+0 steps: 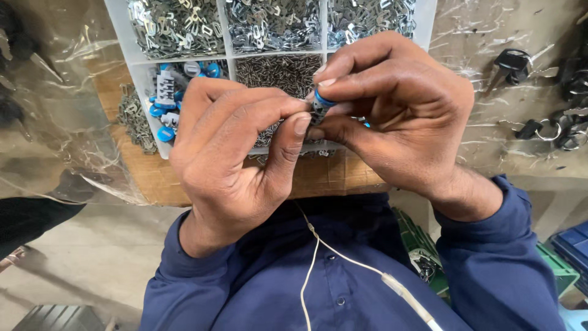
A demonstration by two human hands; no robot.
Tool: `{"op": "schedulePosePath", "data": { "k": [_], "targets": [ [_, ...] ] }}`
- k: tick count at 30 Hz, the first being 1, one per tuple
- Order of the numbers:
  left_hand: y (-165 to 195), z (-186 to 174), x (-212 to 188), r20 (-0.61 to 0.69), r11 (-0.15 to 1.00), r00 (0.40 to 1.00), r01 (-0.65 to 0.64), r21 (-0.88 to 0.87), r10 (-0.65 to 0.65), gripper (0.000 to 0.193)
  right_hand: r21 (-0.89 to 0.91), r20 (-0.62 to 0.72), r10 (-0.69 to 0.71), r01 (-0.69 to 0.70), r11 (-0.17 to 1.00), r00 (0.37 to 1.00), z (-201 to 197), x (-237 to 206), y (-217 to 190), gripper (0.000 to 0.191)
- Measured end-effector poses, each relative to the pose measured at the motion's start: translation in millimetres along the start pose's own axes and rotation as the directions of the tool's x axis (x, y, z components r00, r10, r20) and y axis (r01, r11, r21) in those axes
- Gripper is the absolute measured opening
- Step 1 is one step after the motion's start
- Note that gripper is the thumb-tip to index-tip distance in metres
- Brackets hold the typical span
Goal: The person assembles small cylindrical key components by inserting metal pins into a blue-and-white plastic housing. The person repeatedly picks up pins from a compartmentalized tray and inserts them into the cylinder, then places the assembled unit back into the tray.
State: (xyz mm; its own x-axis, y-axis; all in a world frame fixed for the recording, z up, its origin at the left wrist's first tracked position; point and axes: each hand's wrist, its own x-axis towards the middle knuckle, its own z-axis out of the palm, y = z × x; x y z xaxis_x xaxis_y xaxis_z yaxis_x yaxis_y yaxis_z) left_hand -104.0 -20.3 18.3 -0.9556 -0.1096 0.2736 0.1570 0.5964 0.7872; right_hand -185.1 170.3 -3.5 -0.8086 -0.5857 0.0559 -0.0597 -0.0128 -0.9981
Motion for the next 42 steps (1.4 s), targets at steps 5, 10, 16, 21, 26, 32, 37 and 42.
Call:
{"op": "schedulePosePath", "data": {
  "k": [5,10,16,21,26,32,37,42],
  "targets": [
    [-1,0,-2,0.002,0.999,1.000,-0.019,0.027,0.019,0.014,-0.080,0.011,-0.002,0.003,0.997,1.000,0,2,-4,0.025],
    [0,-1,-2,0.012,1.000,1.000,0.005,-0.003,-0.005,0.015,-0.174,0.010,0.028,-0.026,0.984,1.000,2,1,-11,0.024],
    [-1,-9,0,0.028,1.000,1.000,-0.006,-0.009,0.007,0.017,-0.088,0.050,0.002,0.003,0.996,0.999,2,0,-7,0.027],
    [-5,-7,-6,-0.035,0.989,0.997,0.067,-0.133,-0.072,0.017,0.102,0.053,0.039,-0.044,0.994,0.998,0,-1,0,0.031],
    [-3,-6,-4,-0.042,0.977,0.997,0.059,-0.206,-0.069,0.020,0.124,0.061,0.025,-0.032,0.992,0.998,0,-2,2,0.032],
    [1,-8,13,0.113,0.902,0.987,-0.154,0.403,0.119,0.024,0.144,-0.013,0.156,-0.153,0.978,0.988,2,2,-1,0.032],
    [-2,-6,10,0.034,0.930,0.996,-0.091,0.357,0.084,0.018,0.127,-0.003,0.096,-0.094,0.987,0.995,3,5,-2,0.031],
    [-5,-8,-2,-0.013,0.995,1.000,-0.024,0.097,0.025,0.017,0.106,0.006,0.057,-0.057,0.993,0.998,2,2,-1,0.030]
  ]
}}
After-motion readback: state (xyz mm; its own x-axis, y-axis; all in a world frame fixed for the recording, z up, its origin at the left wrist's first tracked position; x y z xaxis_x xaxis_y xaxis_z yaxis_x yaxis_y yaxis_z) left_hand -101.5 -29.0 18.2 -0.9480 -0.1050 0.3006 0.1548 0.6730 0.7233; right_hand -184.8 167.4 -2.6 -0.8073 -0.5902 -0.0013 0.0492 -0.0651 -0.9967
